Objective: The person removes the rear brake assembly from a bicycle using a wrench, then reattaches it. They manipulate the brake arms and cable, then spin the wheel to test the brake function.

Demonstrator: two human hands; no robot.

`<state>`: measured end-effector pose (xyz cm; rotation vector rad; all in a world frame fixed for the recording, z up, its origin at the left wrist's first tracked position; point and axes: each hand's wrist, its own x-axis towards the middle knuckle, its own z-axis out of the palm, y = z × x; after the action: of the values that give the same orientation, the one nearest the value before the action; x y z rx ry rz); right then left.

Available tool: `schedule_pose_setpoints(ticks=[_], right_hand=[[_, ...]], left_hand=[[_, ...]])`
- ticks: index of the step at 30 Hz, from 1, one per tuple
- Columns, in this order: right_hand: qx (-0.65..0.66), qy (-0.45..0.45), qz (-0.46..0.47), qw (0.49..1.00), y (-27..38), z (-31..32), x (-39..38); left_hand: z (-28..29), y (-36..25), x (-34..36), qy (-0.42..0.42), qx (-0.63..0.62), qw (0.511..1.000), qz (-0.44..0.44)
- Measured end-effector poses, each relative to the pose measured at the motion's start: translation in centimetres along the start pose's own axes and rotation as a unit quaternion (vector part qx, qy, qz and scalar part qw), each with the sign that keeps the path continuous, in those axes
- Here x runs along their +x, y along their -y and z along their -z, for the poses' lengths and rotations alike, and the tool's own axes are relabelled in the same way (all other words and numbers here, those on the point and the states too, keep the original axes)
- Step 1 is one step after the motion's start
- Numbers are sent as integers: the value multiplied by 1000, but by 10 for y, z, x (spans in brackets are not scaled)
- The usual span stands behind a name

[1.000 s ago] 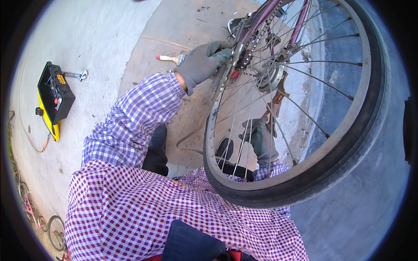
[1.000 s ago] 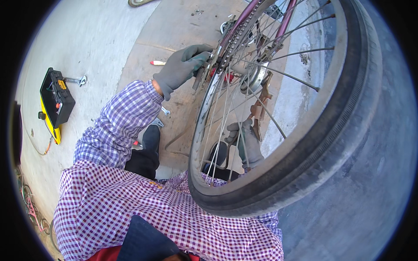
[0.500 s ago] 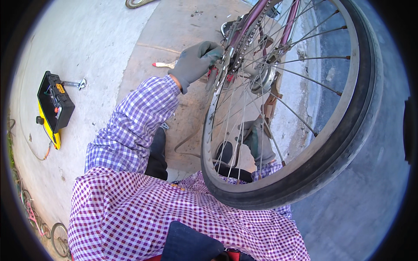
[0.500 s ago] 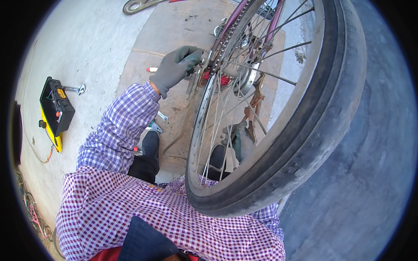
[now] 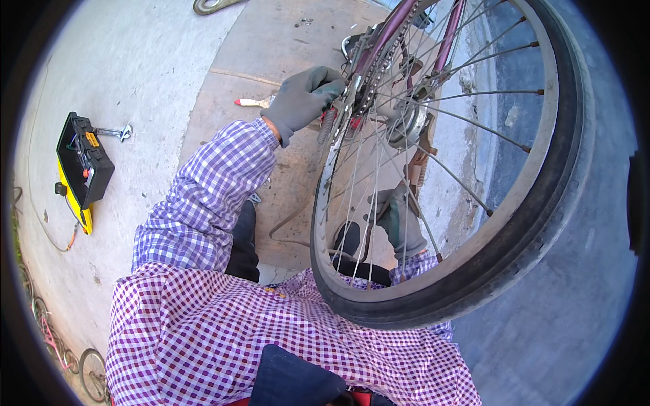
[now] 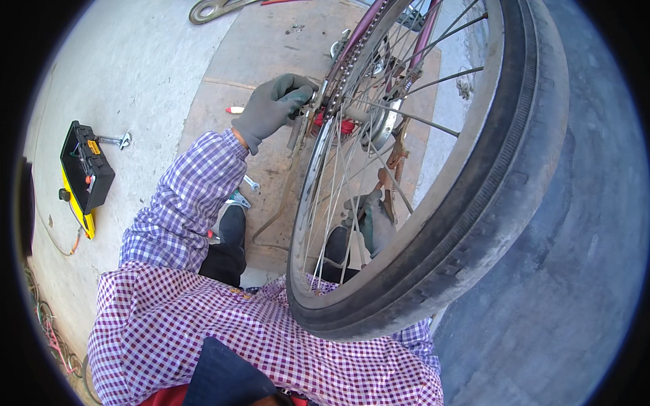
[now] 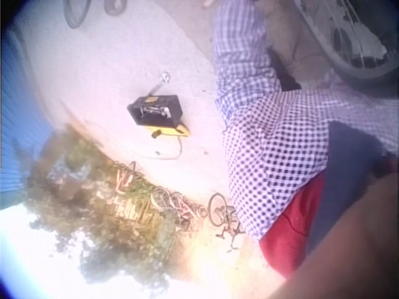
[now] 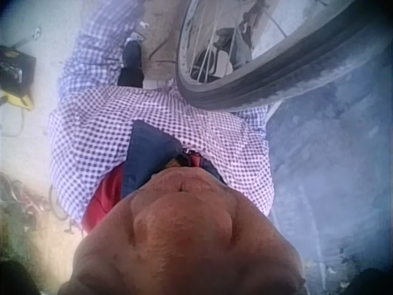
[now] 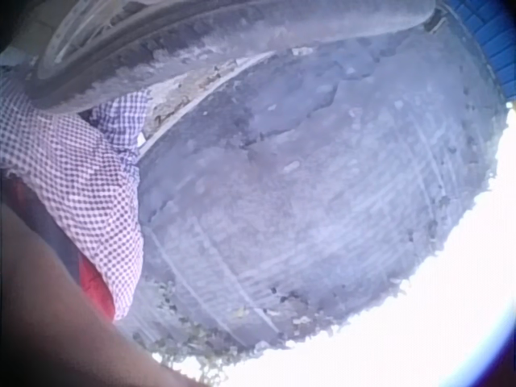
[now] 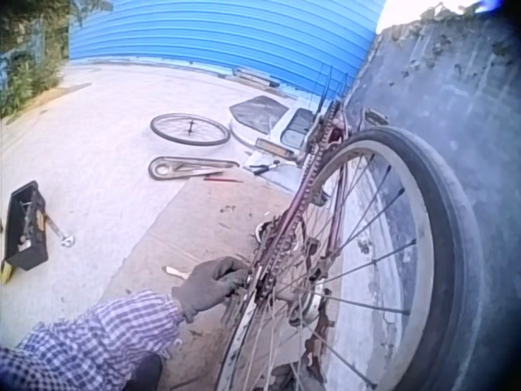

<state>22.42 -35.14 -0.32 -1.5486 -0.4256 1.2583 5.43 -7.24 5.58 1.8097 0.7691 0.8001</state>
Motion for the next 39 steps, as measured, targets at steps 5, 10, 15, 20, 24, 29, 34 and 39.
schedule_pose_setpoints(ticks=[5, 10, 15, 20, 24, 29, 34, 39], right_hand=[[59, 29, 4, 998, -4, 5, 1], [55, 18, 2, 998, -4, 7, -3], [65, 28, 0, 997, 0, 4, -6], [48, 10, -1, 999, 2, 1, -8], [62, 26, -1, 998, 2, 2, -7], [64, 22, -1, 998, 3, 0, -8], [59, 23, 3, 998, 8, -5, -9], [52, 22, 10, 998, 6, -6, -8]], left_hand=[[2, -1, 8, 24, 104, 992, 71], [-2, 2, -3, -5, -67, 998, -2], [-1, 2, 6, 9, 85, 995, 53], [-1, 0, -3, 0, 6, 999, 43], [-1, -2, -5, 4, -22, 999, 46], [1, -5, 9, 5, 98, 989, 112], [8, -3, 3, -11, -7, 984, 177], [7, 4, -7, 5, -144, 989, 19]])
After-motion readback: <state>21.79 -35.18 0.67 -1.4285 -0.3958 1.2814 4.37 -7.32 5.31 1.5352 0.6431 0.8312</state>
